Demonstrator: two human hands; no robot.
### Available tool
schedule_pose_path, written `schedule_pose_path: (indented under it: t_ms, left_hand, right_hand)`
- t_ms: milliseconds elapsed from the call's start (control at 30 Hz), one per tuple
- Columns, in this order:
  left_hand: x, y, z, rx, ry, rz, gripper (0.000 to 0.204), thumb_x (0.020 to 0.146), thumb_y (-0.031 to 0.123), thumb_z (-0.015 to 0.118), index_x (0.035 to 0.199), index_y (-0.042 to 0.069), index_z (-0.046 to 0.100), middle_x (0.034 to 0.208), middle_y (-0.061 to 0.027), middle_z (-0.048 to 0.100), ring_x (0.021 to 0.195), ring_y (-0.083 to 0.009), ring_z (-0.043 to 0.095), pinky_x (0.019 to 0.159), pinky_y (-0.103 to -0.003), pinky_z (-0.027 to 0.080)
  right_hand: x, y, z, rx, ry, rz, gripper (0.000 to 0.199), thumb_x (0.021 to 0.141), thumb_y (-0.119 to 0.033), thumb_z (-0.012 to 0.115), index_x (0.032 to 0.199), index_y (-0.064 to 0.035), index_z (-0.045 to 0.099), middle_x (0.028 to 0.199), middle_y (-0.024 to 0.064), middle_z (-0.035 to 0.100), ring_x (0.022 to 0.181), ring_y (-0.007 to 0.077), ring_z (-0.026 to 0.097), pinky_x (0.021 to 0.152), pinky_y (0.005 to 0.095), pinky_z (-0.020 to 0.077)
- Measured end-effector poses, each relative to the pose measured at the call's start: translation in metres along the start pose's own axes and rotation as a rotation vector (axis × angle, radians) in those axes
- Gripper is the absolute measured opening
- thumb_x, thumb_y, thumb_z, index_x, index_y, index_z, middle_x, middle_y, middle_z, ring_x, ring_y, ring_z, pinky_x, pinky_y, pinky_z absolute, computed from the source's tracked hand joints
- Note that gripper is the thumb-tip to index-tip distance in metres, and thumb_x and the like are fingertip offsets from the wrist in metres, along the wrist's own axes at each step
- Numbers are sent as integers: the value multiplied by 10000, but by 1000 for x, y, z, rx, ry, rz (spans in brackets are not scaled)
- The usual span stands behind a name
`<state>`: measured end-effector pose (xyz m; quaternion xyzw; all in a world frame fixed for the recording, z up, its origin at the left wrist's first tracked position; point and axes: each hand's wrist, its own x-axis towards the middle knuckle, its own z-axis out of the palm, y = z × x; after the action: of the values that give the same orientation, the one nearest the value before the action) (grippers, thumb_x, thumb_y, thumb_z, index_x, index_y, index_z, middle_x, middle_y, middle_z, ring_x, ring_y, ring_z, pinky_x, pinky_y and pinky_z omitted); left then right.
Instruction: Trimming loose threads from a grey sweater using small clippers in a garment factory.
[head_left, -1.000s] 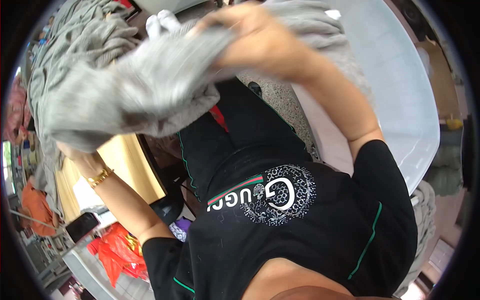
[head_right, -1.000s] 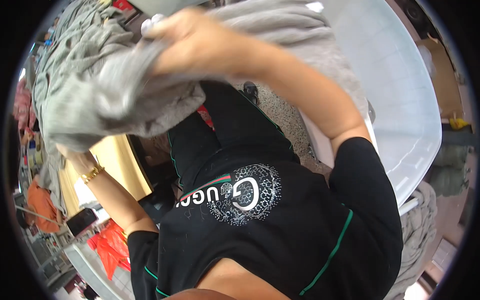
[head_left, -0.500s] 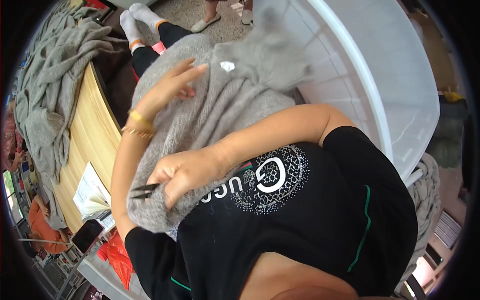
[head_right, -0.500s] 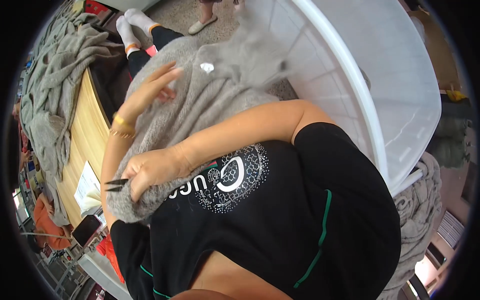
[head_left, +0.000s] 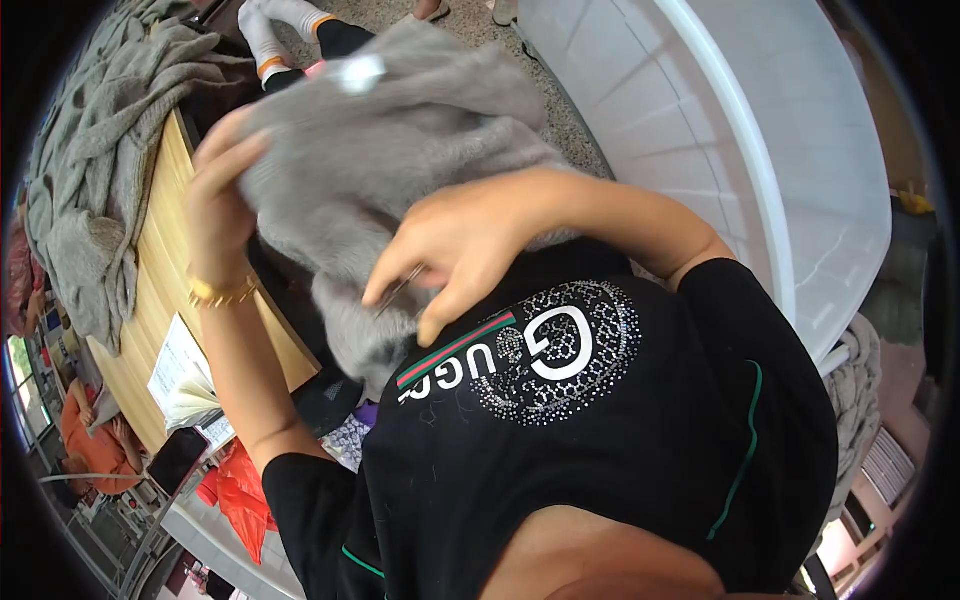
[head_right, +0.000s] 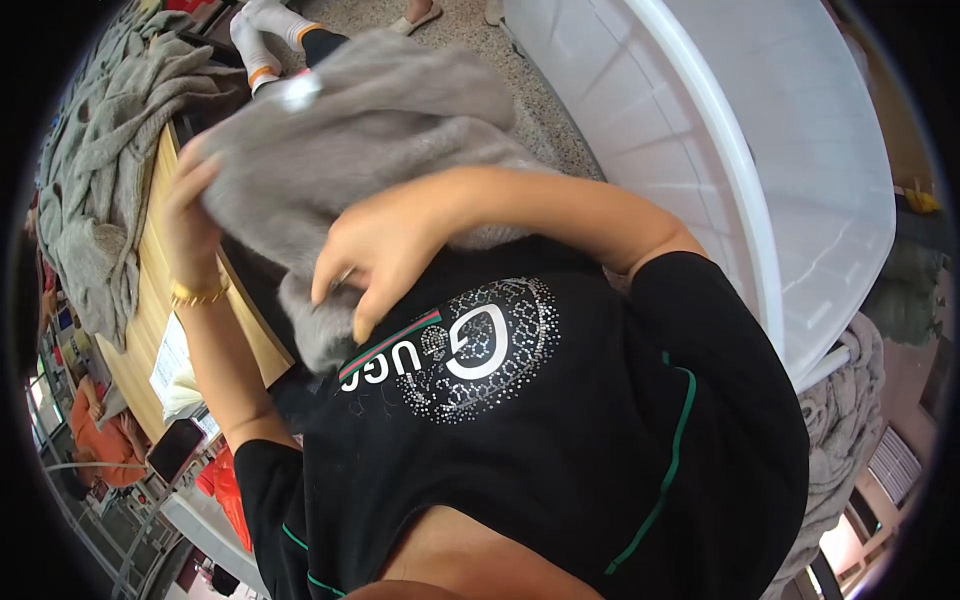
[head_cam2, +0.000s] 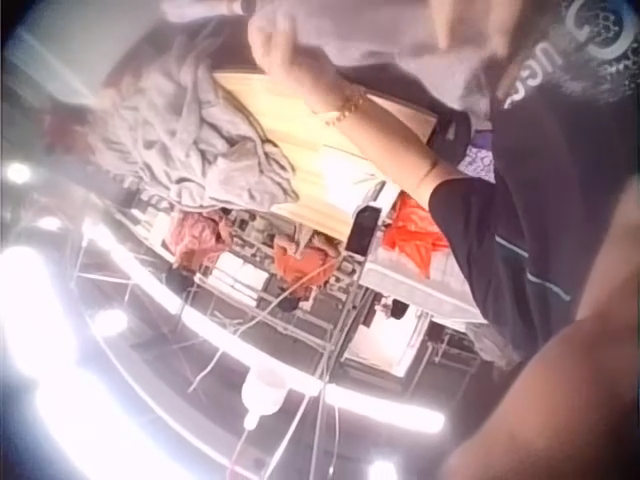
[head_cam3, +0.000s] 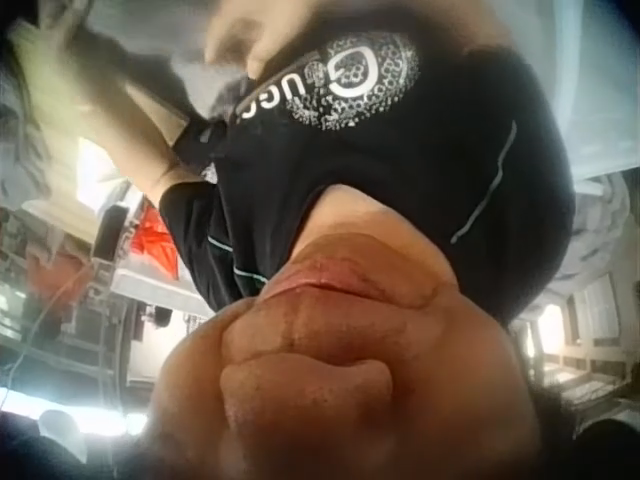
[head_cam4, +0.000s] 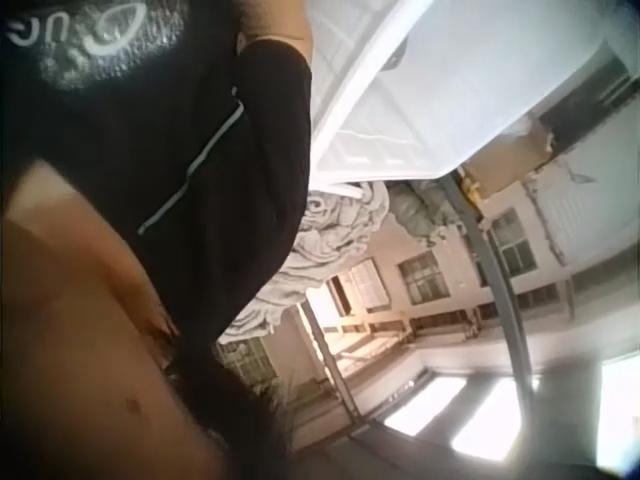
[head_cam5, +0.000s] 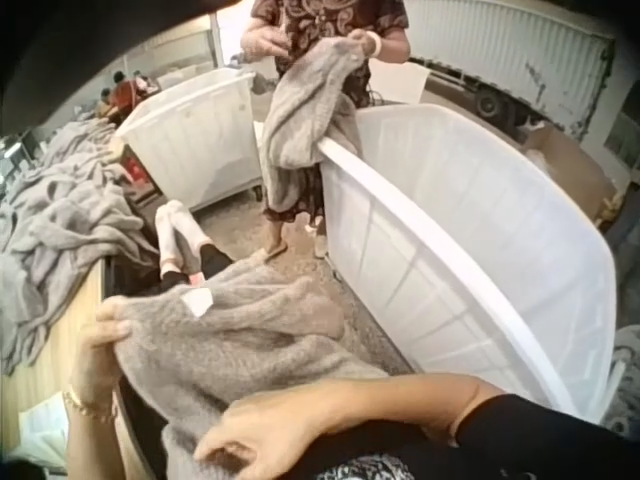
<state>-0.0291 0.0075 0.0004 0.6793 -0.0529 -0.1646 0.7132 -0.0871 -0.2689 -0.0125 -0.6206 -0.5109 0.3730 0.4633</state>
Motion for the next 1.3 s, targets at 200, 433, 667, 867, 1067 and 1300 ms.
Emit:
schedule_pose_path:
  t_ms: [200,433,667,867,1067,1300]
  left_hand:
    - [-124,-8,-126,57,131,-61,559,737,65,639,1274,-77,588,1236,-187,660,1108,-290,648,974,-377,502]
    - [-77,-15,-14,1122,-503,-276,69,747,61,723,761,9,680,811,-109,603,855,-250,654,737,-383,513]
    - [-73,-75,92,915,-653,10,79,796,54,660,861,34,699,945,-125,632,899,-326,655,783,-413,527]
    - [-67,-94,145,796,-471,98,193,888,115,651,1073,86,700,1033,-106,603,924,-314,638,805,-421,519]
    - [-56,-85,133,654,-507,178,272,923,171,644,1183,114,702,1050,-103,619,948,-325,645,831,-431,520]
    - [-58,-40,13,1101,260,2,177,906,200,622,1021,93,705,978,-129,704,910,-337,683,797,-443,545]
  right_hand:
    - [-58,59,-58,193,601,-201,399,927,-231,687,1283,-53,676,614,-96,457,512,1,378,467,198,299]
    - [-32,108,-74,444,928,74,562,982,-318,587,1485,-94,475,722,-82,454,515,-14,309,459,157,241]
    - [27,125,-43,280,807,187,559,942,-234,660,1464,-100,511,736,-78,497,636,14,425,566,189,322]
    - [41,121,-49,262,813,170,572,935,-222,678,1464,-86,509,760,-77,534,656,12,426,578,194,336]
    - [74,117,-35,23,607,210,505,892,-197,725,1356,-45,594,801,-46,603,675,29,458,609,216,389]
    - [28,134,-47,68,499,299,203,891,-198,743,936,-6,692,773,-48,610,710,42,507,632,228,407]
